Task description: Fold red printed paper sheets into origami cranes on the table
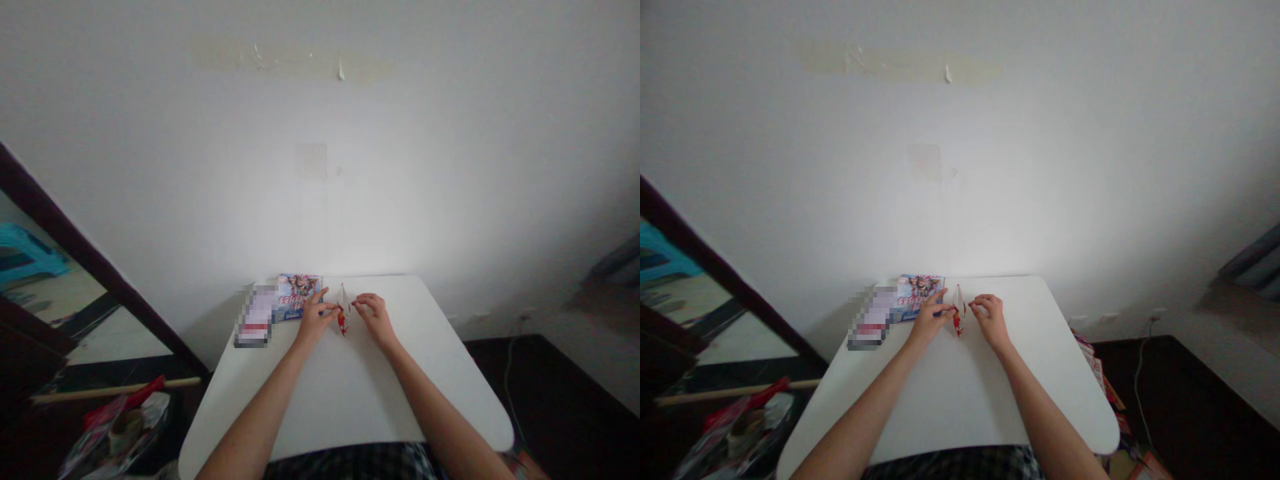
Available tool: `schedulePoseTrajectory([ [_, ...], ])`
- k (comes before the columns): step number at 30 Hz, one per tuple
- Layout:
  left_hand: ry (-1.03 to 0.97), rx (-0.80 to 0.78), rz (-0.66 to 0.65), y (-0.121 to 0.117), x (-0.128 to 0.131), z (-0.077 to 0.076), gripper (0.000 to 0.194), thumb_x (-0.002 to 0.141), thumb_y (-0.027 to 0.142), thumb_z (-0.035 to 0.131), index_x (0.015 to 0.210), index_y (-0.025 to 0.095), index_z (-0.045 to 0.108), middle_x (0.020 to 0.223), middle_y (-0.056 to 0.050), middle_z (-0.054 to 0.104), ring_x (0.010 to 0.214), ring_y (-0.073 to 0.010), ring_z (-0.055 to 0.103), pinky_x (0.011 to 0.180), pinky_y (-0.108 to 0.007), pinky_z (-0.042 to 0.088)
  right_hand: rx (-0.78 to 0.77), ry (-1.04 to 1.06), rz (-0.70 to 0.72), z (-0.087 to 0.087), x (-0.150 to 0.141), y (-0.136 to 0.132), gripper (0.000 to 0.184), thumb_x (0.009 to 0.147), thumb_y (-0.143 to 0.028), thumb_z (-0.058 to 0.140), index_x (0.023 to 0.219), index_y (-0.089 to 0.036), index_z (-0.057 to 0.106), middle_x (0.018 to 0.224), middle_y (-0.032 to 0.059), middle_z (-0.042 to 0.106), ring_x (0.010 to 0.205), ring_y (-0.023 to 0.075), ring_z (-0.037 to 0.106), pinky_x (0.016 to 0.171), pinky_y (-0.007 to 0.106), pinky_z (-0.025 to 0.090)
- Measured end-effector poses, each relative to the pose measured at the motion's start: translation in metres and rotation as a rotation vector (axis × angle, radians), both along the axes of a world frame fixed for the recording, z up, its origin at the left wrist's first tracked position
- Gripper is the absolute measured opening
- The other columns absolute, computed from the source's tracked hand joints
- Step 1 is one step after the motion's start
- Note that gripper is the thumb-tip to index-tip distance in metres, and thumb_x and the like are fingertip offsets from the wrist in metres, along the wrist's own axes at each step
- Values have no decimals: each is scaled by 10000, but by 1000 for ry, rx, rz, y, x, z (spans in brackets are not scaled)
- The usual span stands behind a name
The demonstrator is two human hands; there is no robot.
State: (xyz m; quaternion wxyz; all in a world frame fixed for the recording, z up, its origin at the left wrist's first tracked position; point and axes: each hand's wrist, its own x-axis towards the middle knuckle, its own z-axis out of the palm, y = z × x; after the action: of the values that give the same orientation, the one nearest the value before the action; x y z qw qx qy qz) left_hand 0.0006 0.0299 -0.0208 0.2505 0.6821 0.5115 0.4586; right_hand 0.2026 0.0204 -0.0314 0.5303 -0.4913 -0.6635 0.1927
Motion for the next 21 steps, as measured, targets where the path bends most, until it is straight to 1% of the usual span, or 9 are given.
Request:
schedulePoseTrajectory([
  [5, -2, 4, -31, -1, 0, 1, 69, 779, 283, 759, 813, 255, 813, 1421, -74, 604, 1327, -282, 520, 1181, -533, 320, -12, -38, 75, -7, -1, 1, 274, 896, -492, 610, 932, -287, 788, 1112, 88, 673, 1147, 268, 536, 1051, 460, 377],
  [11, 6, 49, 4, 1, 1, -4, 53, 766, 259, 775, 803, 271, 812, 1394, -68, 623, 1311, -280, 527, 1178, -544, 321, -22, -14, 127, -9, -3, 2, 272, 889, -500, 620, 933, -289, 787, 1139, 88, 665, 1183, 274, 513, 1070, 474, 360],
  [16, 55, 86, 41, 2, 3, -10, 72, 784, 254, 765, 829, 279, 815, 1397, -77, 617, 1312, -294, 519, 1158, -566, 328, -46, -21, 119, -5, -4, 1, 251, 858, -498, 662, 925, -291, 786, 1134, 83, 671, 1174, 273, 531, 1071, 468, 361],
  [21, 89, 125, 53, -1, 5, -10, 94, 810, 277, 745, 866, 304, 816, 1369, -70, 630, 1298, -287, 526, 1147, -561, 331, -42, -6, 100, -1, -5, 0, 211, 833, -464, 690, 879, -277, 776, 1112, 79, 681, 1141, 266, 557, 1061, 454, 368],
])
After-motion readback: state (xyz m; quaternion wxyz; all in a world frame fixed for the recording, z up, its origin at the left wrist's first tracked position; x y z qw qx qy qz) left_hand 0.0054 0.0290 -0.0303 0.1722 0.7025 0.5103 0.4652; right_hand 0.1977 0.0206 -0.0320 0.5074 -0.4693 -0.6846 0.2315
